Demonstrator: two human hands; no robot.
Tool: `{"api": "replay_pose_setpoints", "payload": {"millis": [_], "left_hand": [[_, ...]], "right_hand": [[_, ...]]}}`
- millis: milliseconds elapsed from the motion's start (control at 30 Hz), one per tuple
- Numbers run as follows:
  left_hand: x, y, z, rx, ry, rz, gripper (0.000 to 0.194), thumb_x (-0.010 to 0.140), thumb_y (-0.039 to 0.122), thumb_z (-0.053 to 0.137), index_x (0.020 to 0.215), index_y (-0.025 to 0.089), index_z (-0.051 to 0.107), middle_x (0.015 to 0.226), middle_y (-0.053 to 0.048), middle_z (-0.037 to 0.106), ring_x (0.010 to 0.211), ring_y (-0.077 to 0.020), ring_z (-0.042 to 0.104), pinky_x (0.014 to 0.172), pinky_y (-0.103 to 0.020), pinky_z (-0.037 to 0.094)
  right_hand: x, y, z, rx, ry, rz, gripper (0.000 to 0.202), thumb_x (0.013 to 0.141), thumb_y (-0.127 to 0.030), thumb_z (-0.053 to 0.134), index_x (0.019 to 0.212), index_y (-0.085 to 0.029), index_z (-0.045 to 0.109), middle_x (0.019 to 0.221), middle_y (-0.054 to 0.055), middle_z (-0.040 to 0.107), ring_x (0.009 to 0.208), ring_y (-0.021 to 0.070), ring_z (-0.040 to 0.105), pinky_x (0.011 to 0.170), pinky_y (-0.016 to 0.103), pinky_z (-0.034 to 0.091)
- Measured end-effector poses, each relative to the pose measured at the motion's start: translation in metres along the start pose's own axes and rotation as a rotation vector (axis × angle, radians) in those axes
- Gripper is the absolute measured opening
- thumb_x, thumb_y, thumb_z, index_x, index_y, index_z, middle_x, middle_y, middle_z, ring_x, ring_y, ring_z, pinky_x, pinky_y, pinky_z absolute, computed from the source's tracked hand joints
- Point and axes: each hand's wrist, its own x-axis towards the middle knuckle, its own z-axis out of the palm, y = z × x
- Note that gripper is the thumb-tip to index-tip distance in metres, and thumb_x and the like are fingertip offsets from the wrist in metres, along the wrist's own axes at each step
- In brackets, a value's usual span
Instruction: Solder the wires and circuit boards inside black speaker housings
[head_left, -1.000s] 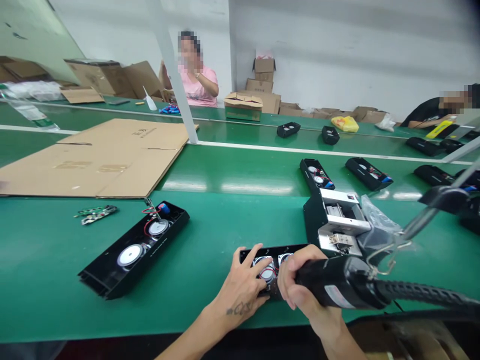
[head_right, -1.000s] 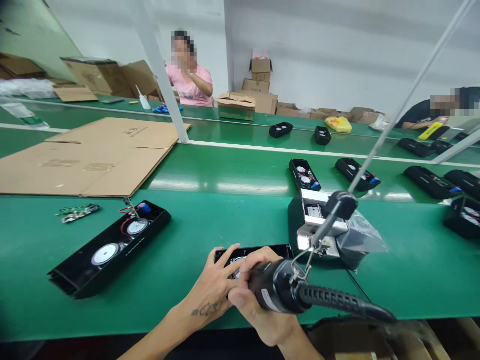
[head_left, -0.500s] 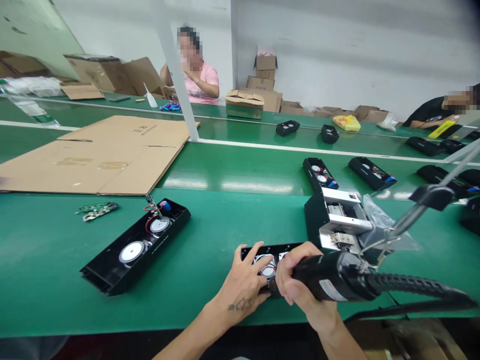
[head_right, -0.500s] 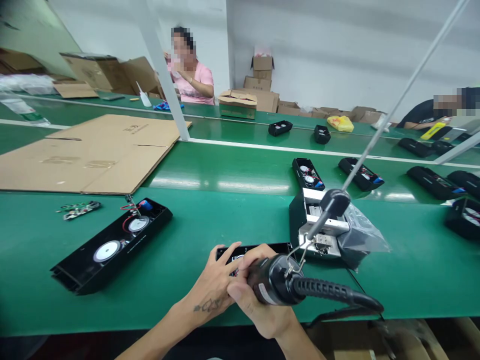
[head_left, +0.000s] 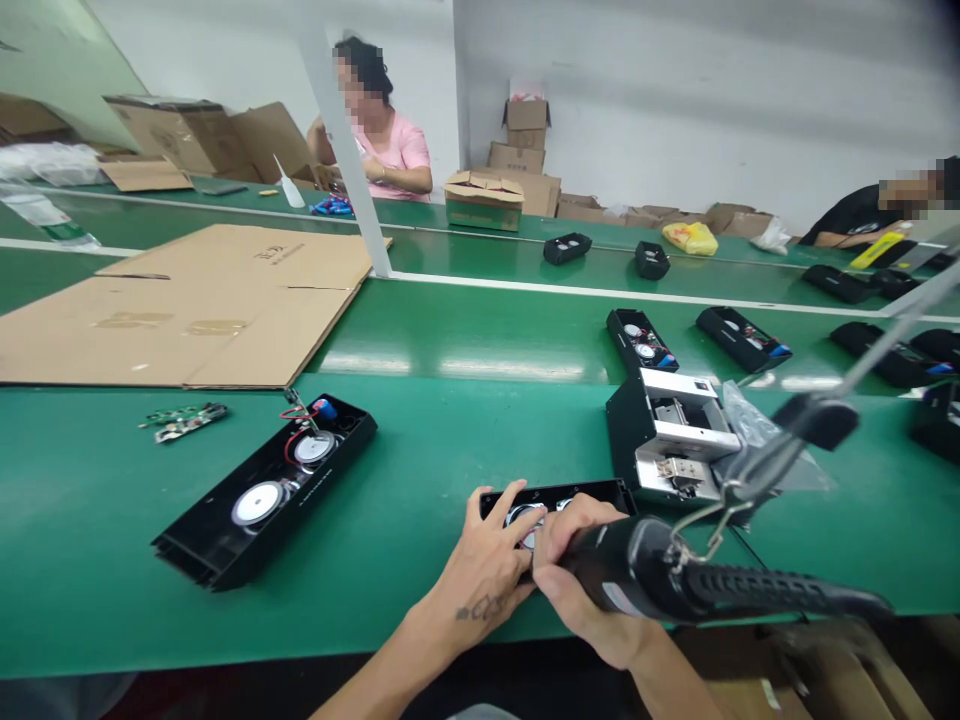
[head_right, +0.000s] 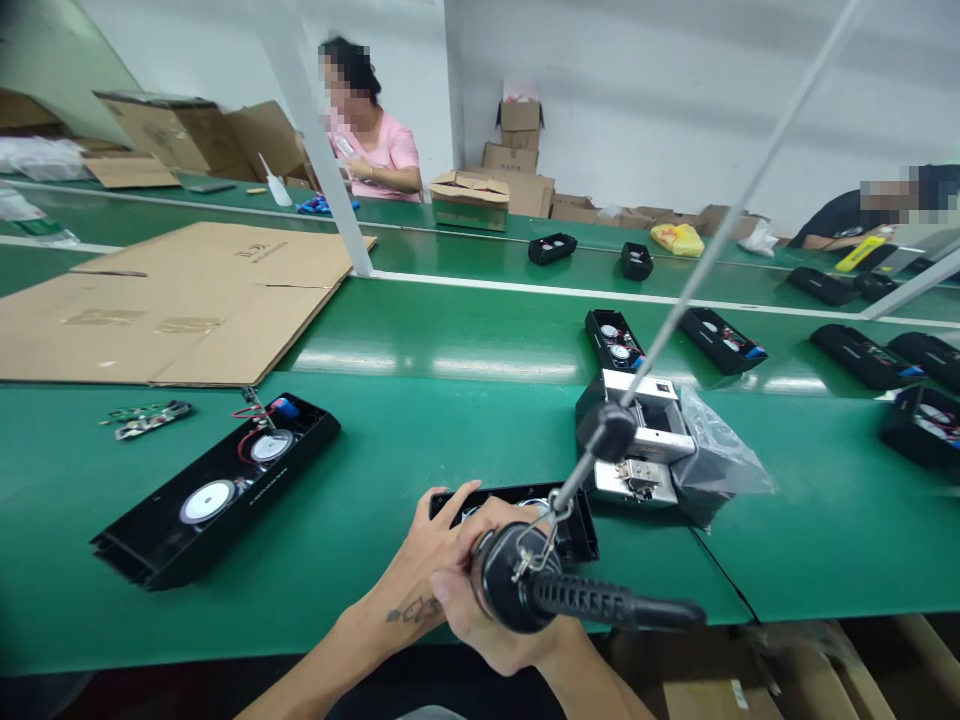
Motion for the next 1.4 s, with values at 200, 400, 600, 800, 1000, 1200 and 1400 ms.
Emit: {"api": "replay_pose_setpoints", "payload": {"millis": [200,400,600,800,1000,1200,1400], "left_hand": [[0.002,0.001,-0.004,-0.041,0.01,0.004,0.02,0.106,0.048,0.07,0.12,0.038,0.079,0.154,0.0,0.065,0.162,-0.041,0.031,0.124,-0.069,0.021],[0.001,-0.011,-0.017,-0.043,-0.021,0.014,0.016,0.096,0.044,0.084,0.105,0.032,0.082,0.154,-0.001,0.067,0.158,-0.0445,0.038,0.12,-0.071,0.031],[-0.012,-0.024,-0.033,-0.042,0.088,0.091,0.02,0.088,0.039,0.09,0.095,0.027,0.077,0.145,-0.003,0.073,0.155,-0.0456,0.045,0.126,-0.075,0.027],[0.012,0.006,-0.042,-0.087,0.084,0.105,0.021,0.101,0.037,0.077,0.12,0.029,0.072,0.128,-0.003,0.079,0.149,-0.0378,0.057,0.13,-0.071,0.032],[0.028,0.017,-0.025,-0.112,-0.018,0.03,0.034,0.096,0.041,0.085,0.122,0.027,0.069,0.113,-0.001,0.081,0.13,-0.034,0.07,0.13,-0.071,0.03],[0.028,0.021,-0.018,-0.053,0.002,0.03,0.037,0.096,0.043,0.084,0.123,0.026,0.065,0.104,0.0,0.081,0.11,-0.0293,0.074,0.129,-0.07,0.029],[0.026,0.02,-0.011,-0.006,0.024,0.086,0.013,0.107,0.039,0.07,0.107,0.027,0.066,0.09,0.003,0.082,0.104,-0.0246,0.074,0.133,-0.066,0.021]], "right_hand": [[0.005,-0.013,0.006,-0.128,0.013,-0.109,0.022,0.09,-0.038,0.078,0.08,-0.028,0.061,0.064,-0.003,0.065,0.053,0.0179,0.059,0.063,0.038,0.049],[-0.007,-0.02,-0.027,0.18,0.06,-0.032,0.017,0.095,-0.039,0.077,0.097,-0.028,0.064,0.065,-0.006,0.059,0.052,0.0145,0.054,0.053,0.03,0.044],[0.001,-0.048,-0.116,0.141,0.636,-0.207,0.012,0.094,-0.025,0.076,0.093,-0.024,0.064,0.058,-0.009,0.055,0.047,0.0098,0.051,0.053,0.027,0.045],[0.038,-0.026,-0.166,-0.068,0.834,-0.289,0.027,0.083,-0.029,0.089,0.087,-0.023,0.063,0.054,-0.009,0.058,0.043,0.0123,0.052,0.05,0.03,0.047],[0.05,0.0,-0.172,-0.084,0.694,-0.139,0.033,0.083,-0.033,0.092,0.082,-0.022,0.061,0.051,-0.009,0.056,0.04,0.0115,0.052,0.045,0.028,0.042],[0.02,0.0,-0.164,-0.039,0.547,0.029,0.029,0.085,-0.035,0.091,0.087,-0.021,0.066,0.05,-0.008,0.056,0.037,0.0107,0.049,0.04,0.026,0.039],[-0.019,-0.01,-0.145,0.12,0.543,0.073,0.023,0.089,-0.033,0.086,0.094,-0.023,0.065,0.054,-0.008,0.055,0.039,0.01,0.049,0.042,0.025,0.041]]}}
